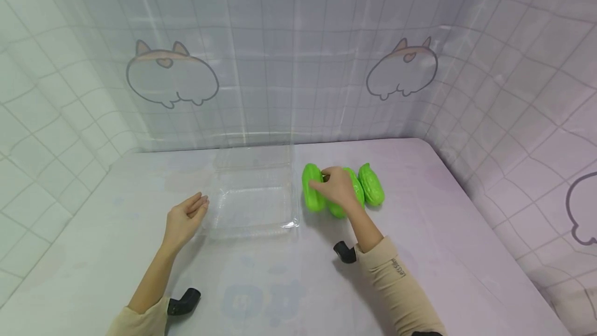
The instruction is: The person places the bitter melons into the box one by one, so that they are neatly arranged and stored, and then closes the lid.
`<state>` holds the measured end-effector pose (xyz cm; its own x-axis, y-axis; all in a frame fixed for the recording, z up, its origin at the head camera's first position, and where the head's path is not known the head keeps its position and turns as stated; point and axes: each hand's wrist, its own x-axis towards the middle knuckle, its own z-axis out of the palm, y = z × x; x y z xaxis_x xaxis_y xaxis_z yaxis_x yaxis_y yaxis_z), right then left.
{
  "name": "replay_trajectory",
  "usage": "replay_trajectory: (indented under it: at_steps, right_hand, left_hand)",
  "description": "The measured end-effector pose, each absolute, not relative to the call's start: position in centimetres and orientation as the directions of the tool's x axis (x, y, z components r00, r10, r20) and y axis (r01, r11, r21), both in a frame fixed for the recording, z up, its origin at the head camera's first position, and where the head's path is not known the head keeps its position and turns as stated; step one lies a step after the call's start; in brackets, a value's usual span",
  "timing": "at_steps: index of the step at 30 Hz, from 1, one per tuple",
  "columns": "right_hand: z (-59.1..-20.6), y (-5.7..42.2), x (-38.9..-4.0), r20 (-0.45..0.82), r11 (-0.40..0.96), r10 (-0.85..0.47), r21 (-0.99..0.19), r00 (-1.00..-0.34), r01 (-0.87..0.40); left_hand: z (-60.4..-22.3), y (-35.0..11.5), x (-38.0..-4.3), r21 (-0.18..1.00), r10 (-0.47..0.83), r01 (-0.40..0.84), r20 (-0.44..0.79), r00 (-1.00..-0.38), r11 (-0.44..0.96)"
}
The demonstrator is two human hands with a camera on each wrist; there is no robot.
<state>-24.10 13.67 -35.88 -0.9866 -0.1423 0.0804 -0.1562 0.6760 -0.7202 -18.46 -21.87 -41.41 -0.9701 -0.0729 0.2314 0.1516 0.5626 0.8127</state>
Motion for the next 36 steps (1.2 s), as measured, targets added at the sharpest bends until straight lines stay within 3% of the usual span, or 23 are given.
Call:
replay_trajectory:
  at_steps: [16,28,36]
  right_hand:
    - [-34.2,12.1,-23.7,-0.028,0.562,-0.154,-0.824,-0.988,-0.065]
    - [-34.5,9.9,-24.4,-0.097,0.412,-0.228,-0.911,-0.969,-0.005]
    - [-35.2,8.4,-24.9,-0.084,0.275,-0.344,-0.961,-0.935,-0.015]
  left_hand:
    - [-41.6,-21.8,-18.3,0.809,-0.070,0.174,0.256,-0.964,0.562]
    - [-41.5,-21.7,-18.6,0.812,-0.084,0.141,0.227,-0.970,0.567]
    - [-41.2,-21.6,-18.8,0.814,-0.094,0.130,0.220,-0.971,0.566]
